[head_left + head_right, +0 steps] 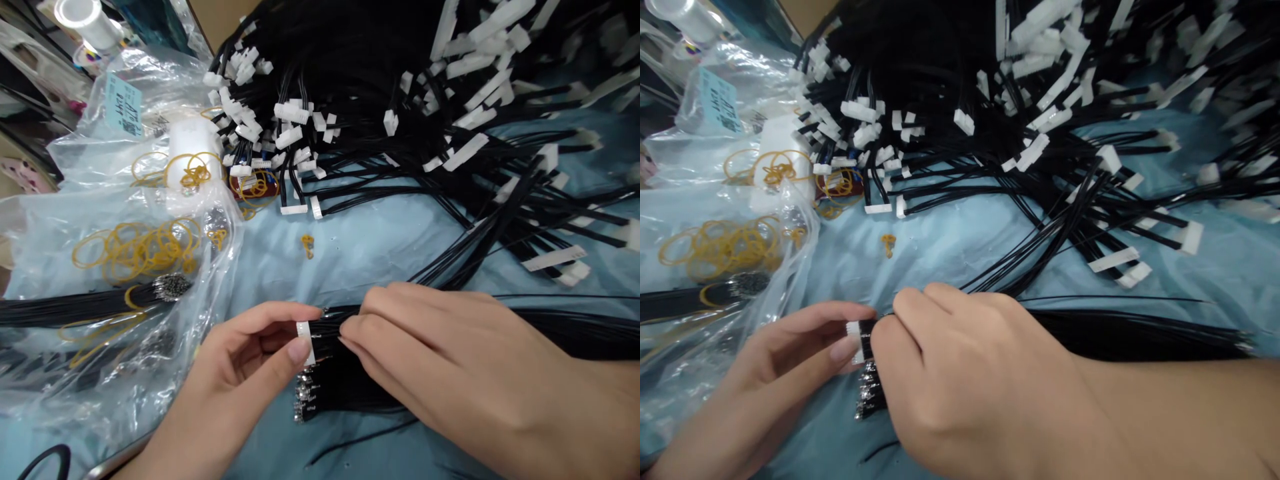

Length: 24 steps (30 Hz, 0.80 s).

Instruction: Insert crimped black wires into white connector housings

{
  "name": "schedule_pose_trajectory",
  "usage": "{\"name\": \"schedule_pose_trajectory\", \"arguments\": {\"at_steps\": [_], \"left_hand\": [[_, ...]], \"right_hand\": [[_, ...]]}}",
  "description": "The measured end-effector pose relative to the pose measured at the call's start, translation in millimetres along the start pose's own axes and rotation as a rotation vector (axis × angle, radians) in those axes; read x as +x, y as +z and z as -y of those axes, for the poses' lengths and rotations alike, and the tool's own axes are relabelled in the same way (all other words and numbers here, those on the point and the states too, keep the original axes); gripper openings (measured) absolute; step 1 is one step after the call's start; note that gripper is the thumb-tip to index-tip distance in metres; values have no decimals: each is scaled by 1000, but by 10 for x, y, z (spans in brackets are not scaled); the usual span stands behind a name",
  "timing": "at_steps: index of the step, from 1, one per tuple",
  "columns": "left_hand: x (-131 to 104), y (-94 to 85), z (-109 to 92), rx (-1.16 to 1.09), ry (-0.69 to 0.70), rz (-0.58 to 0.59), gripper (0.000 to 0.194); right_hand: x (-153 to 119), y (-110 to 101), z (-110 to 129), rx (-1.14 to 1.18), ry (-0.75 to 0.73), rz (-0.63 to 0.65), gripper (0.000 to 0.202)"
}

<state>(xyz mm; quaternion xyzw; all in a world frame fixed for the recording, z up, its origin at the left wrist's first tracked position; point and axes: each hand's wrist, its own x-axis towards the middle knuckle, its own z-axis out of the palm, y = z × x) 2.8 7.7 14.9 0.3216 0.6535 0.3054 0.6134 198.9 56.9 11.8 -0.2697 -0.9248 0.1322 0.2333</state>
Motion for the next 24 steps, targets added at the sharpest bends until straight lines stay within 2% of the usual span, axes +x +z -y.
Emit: {"name": "schedule_pose_trajectory", "arguments": {"at_steps": [4, 8, 12, 16, 22, 24], "left_hand": [[-2, 12, -16, 35, 10, 9, 15], [8, 26, -46, 111, 76, -17, 13], [5, 67, -73, 185, 141, -48, 15], [-11, 124, -85, 160, 155, -90, 18], [-38, 166, -97, 97, 102, -107, 17], [-48, 148, -90, 73, 111, -110, 16]], "right_hand": [[-16, -8, 10, -25, -38, -11, 21], [-3, -14, 17, -6, -62, 26, 27], [19, 8, 24, -34, -66, -36, 32], [1, 56, 26, -75, -115, -88, 37], [36, 0, 32, -50, -105, -68, 42], [58, -51, 56, -90, -109, -157, 43]]}}
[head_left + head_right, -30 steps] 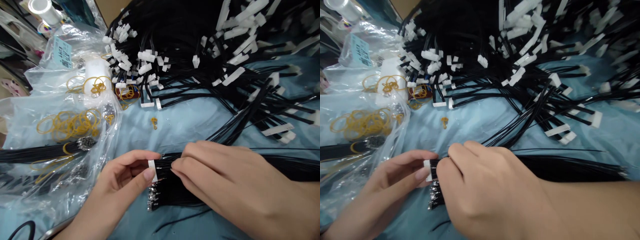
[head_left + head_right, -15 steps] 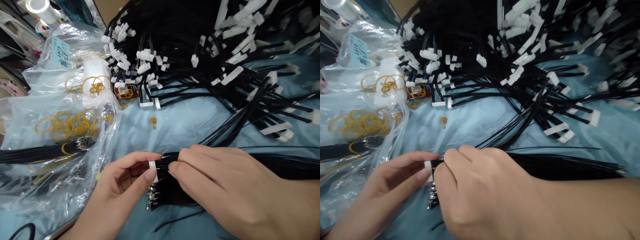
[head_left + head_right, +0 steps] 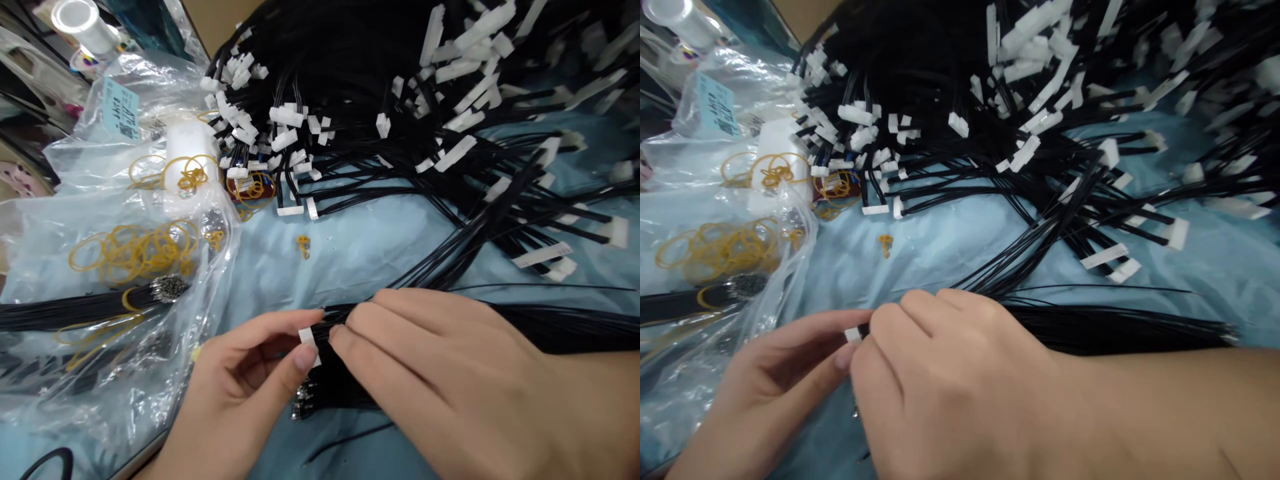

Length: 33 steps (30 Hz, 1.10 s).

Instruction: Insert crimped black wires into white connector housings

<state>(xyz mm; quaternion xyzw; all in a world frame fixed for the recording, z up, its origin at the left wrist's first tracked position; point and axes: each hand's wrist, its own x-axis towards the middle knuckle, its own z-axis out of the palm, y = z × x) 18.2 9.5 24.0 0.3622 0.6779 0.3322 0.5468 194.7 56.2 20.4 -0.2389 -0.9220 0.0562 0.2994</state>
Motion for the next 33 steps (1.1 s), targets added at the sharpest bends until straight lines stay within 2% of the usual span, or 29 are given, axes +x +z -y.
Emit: {"name": "schedule_pose_trajectory", "arguments": {"at_steps": [3, 5, 8, 10, 17, 21, 26, 33], "left_hand": [[4, -55, 29, -38, -2, 1, 15], [22, -96, 48, -60, -36, 0, 16], [59, -130, 55, -87, -82, 8, 17], [77, -132, 45, -97, -82, 15, 15], [88, -134, 42, -87, -101, 46, 16], [88, -127, 47, -63, -100, 58, 15], [56, -125, 40, -24, -80, 64, 11], [42, -143, 49, -15, -81, 74, 12]], "right_hand": [[-8, -32, 53, -77, -113, -76, 36], [-58, -8, 101, -100, -129, -33, 35], [-144, 57, 155, -68, 19, 117, 39], [-171, 81, 159, -33, 60, 175, 38], [-116, 23, 52, 39, 104, 94, 39], [-105, -8, -2, 70, 123, 210, 34], [-68, -42, -54, 139, 186, 312, 15], [-28, -62, -102, 174, 226, 315, 14]]}}
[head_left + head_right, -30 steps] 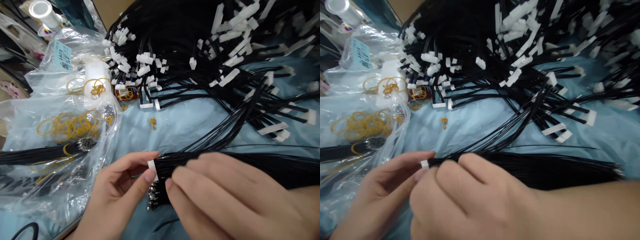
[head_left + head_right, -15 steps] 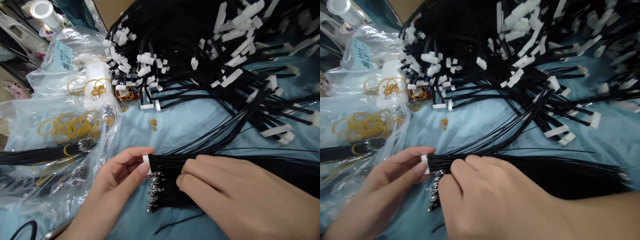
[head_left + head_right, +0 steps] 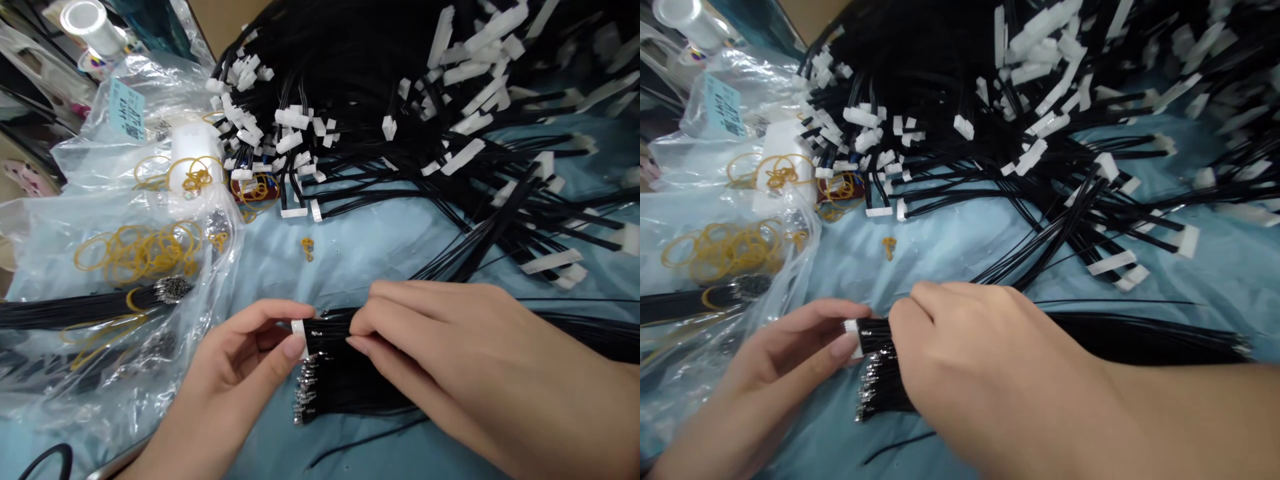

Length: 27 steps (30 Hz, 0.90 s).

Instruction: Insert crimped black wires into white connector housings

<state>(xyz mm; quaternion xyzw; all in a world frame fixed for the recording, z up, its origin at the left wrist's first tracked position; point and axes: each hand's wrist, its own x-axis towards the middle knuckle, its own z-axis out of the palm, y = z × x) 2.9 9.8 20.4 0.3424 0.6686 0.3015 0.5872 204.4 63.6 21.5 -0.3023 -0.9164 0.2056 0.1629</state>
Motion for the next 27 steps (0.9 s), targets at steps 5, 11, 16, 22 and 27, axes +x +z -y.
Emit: {"name": "schedule_pose_trajectory", "arguments": {"at_steps": [5, 11, 16, 22, 27], "left_hand": [[7, 28, -3, 37, 26, -17, 11], [6, 30, -28, 99, 50, -38, 11], [3, 53, -57, 126, 95, -28, 9], [7, 87, -80, 91, 90, -32, 12], [-3, 68, -42, 58, 80, -36, 13]], "right_hand": [[27, 6, -15, -50, -63, -12, 12], [34, 16, -12, -21, -66, 28, 15], [20, 34, -20, -17, -72, 69, 17], [31, 65, -44, -12, -129, 66, 18], [49, 18, -5, -8, -169, 67, 21]]}}
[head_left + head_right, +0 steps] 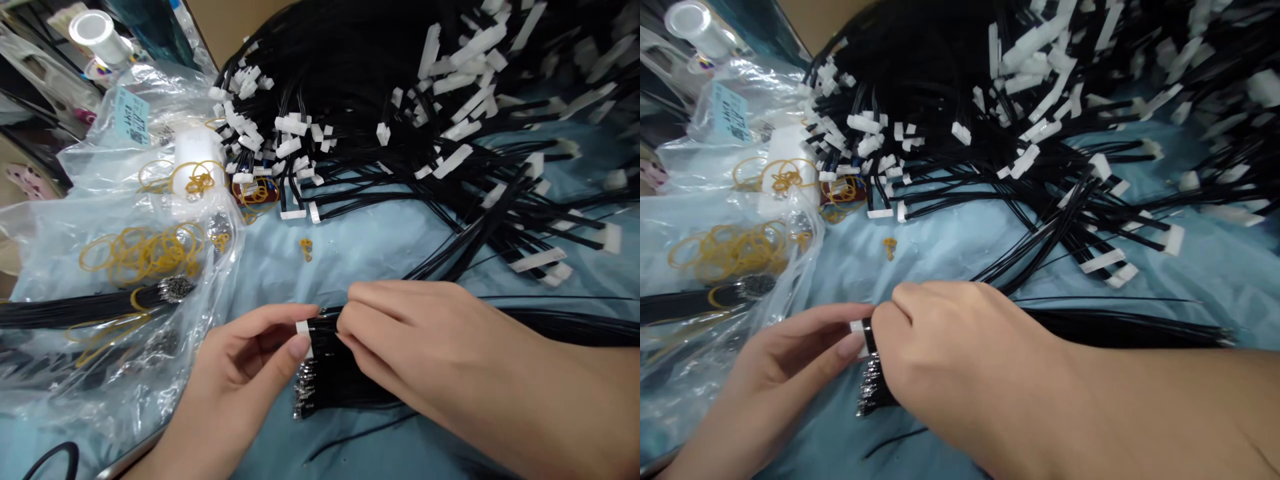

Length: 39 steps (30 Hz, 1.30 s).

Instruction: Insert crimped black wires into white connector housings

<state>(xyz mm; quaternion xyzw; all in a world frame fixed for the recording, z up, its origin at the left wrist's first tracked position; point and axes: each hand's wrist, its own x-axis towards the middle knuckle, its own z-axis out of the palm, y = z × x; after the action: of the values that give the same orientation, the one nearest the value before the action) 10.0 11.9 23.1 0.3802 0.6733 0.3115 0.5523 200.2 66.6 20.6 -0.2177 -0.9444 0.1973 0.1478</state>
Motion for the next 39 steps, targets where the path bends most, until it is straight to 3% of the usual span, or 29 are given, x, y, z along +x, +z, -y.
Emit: {"name": "schedule_pose_trajectory", "arguments": {"at_steps": [13, 23, 29, 33, 39], "left_hand": [[6, -44, 103, -95, -46, 56, 17], [81, 26, 64, -102, 51, -27, 33], [56, -14, 120, -116, 15, -13, 31], [33, -67, 159, -123, -65, 59, 26], [42, -61, 151, -123, -75, 86, 22]], "right_hand": [[-47, -20, -4, -37, -46, 3, 19], [-69, -2, -36, -12, -47, -40, 15], [-27, 30, -34, -48, -46, -75, 15], [-24, 27, -47, -45, -30, -88, 15], [-31, 22, -49, -42, -60, -47, 15]]}}
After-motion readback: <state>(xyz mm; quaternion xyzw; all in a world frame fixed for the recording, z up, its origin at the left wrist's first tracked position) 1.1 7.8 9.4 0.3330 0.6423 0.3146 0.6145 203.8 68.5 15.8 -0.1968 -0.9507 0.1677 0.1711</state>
